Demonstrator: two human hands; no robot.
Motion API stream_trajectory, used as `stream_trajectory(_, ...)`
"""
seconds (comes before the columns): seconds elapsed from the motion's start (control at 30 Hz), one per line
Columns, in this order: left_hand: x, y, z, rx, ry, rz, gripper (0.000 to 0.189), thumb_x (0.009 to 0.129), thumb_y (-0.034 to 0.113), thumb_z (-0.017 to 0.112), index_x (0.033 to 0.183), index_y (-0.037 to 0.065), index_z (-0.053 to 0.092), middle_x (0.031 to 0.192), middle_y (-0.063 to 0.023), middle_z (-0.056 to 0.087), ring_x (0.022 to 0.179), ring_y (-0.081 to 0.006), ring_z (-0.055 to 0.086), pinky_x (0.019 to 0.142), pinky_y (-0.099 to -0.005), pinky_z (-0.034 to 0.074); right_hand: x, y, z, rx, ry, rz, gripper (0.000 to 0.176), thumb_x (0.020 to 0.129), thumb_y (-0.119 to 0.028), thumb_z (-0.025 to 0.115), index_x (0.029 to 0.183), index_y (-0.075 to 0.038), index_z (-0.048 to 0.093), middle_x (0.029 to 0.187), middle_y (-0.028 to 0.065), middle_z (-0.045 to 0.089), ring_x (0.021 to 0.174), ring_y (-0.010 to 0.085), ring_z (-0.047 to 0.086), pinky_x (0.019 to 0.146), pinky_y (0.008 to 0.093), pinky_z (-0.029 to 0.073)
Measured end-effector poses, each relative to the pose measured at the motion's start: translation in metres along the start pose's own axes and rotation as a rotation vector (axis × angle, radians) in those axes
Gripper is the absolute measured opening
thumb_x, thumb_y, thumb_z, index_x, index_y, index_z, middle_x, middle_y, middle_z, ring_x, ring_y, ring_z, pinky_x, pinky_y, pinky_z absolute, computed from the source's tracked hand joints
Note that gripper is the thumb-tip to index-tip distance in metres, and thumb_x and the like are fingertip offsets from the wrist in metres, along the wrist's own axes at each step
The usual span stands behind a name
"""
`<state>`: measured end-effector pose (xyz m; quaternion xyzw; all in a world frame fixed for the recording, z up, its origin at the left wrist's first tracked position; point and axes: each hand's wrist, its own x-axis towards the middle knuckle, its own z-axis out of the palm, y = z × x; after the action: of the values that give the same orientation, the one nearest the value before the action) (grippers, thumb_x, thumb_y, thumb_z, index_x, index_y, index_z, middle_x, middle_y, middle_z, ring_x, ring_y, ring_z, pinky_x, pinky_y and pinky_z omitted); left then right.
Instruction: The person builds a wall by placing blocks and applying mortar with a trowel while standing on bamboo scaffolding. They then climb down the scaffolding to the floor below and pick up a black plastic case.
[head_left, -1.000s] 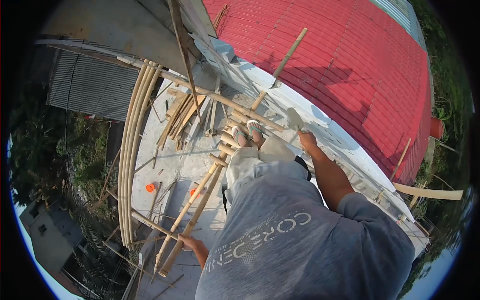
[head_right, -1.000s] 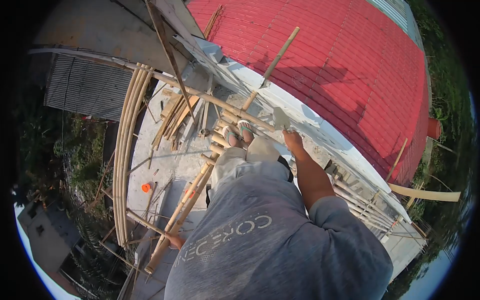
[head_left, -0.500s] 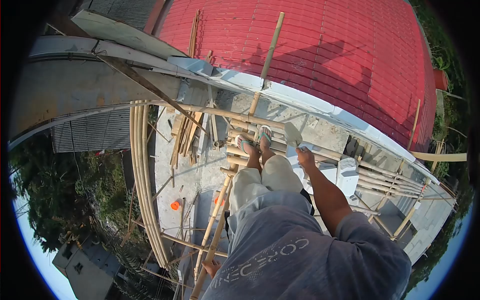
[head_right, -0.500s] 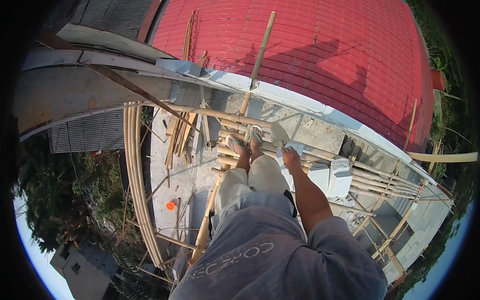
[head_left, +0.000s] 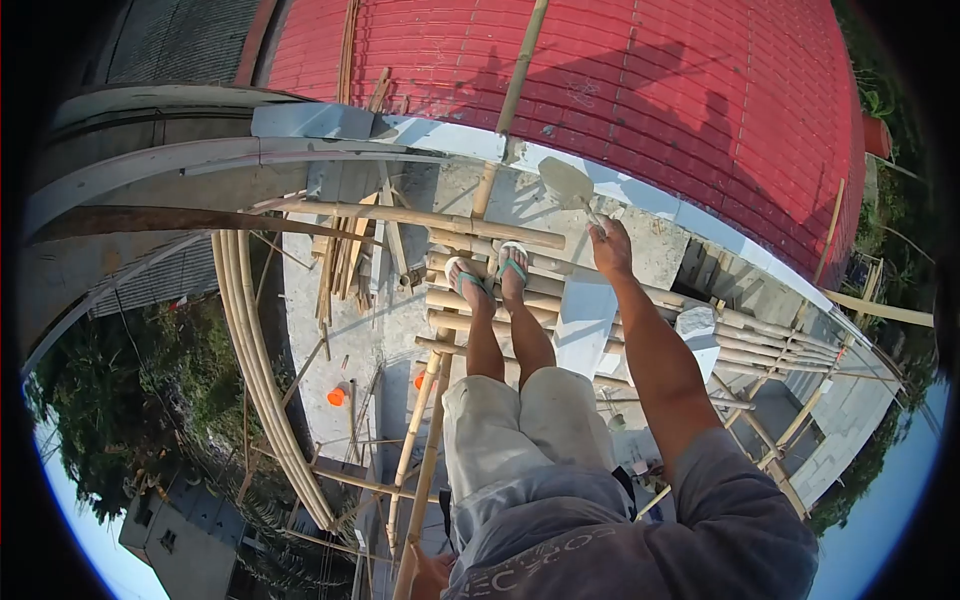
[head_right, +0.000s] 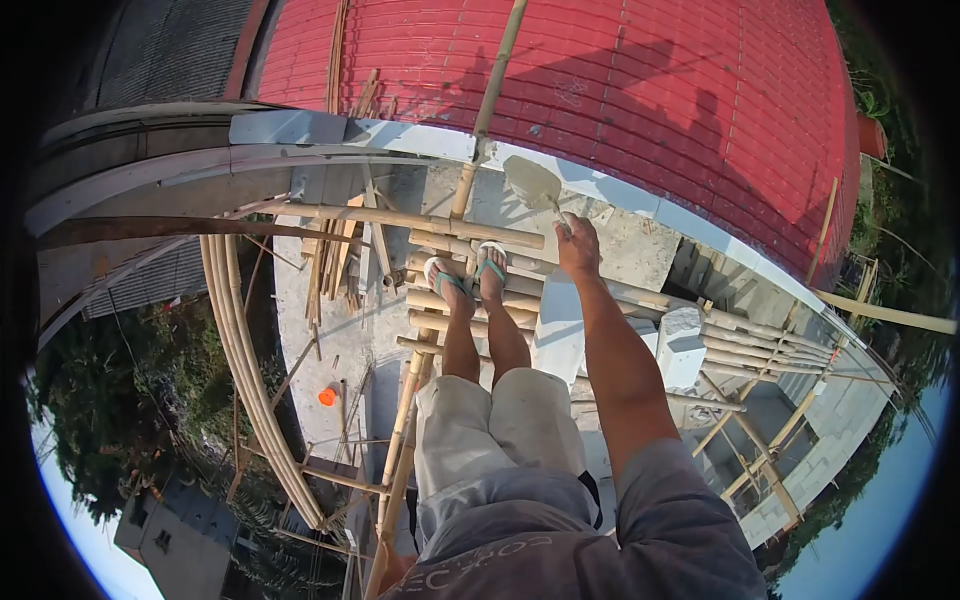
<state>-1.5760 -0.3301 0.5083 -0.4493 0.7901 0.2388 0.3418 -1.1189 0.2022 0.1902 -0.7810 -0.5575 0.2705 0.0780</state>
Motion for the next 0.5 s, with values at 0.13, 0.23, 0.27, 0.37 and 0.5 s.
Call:
stream_trajectory(0.13, -0.002, 0.045, 0.087, 0.664, -0.140, -0.163, 0.048, 0.091, 0.046, 0.058, 0.110, 0.002, 0.056, 0.100, -0.0068, 0.061, 0.088, -0.0165, 0.057, 0.075, -0.0312, 0.047, 0.082, -0.047, 0.007, 0.009, -0.069, -0.082, 0.038, 0.092, -0.032, 0.059, 0.122, -0.009, 0.059, 0.114, 0.0192, 0.060, 0.109, 0.0377, 0.054, 0.093, 0.0456, 0.043)
stream_trajectory(0.23, 0.028, 0.085, 0.179, 0.996, -0.350, 0.621, 0.032, 0.095, 0.034, 0.054, 0.101, 0.004, 0.062, 0.088, -0.0018, 0.061, 0.081, -0.0140, 0.059, 0.069, -0.0296, 0.047, 0.134, -0.063, 0.045, -0.048, -0.043, -0.235, 0.039, 0.092, -0.035, 0.058, 0.121, -0.009, 0.059, 0.115, 0.0199, 0.060, 0.109, 0.0389, 0.054, 0.093, 0.0468, 0.044)
stream_trajectory(0.27, 0.017, 0.100, 0.227, 0.789, -0.245, 0.566, 0.030, 0.095, 0.031, 0.053, 0.104, 0.004, 0.062, 0.091, -0.0030, 0.061, 0.084, -0.0141, 0.060, 0.073, -0.0303, 0.048, 0.147, -0.072, 0.055, -0.075, -0.044, -0.281, 0.040, 0.092, -0.035, 0.058, 0.121, -0.009, 0.059, 0.116, 0.0204, 0.060, 0.109, 0.0394, 0.054, 0.093, 0.0468, 0.044)
stream_trajectory(0.37, -0.042, 0.126, 0.328, 0.462, -0.528, 0.644, 0.038, 0.100, 0.032, 0.047, 0.125, 0.005, 0.055, 0.108, -0.0086, 0.064, 0.098, -0.0192, 0.062, 0.088, -0.0318, 0.048, 0.169, -0.103, 0.078, -0.074, -0.090, -0.372, 0.040, 0.092, -0.037, 0.057, 0.120, -0.008, 0.060, 0.117, 0.0216, 0.059, 0.109, 0.0404, 0.054, 0.093, 0.0470, 0.044)
stream_trajectory(0.5, -0.112, 0.118, 0.393, 0.607, -0.786, 0.717, 0.042, 0.100, 0.030, 0.047, 0.129, 0.000, 0.051, 0.113, -0.0123, 0.062, 0.100, -0.0200, 0.061, 0.092, -0.0325, 0.047, 0.182, -0.121, 0.119, -0.084, -0.129, -0.360, 0.041, 0.092, -0.037, 0.056, 0.121, -0.008, 0.059, 0.119, 0.0225, 0.059, 0.111, 0.0400, 0.054, 0.094, 0.0472, 0.044)
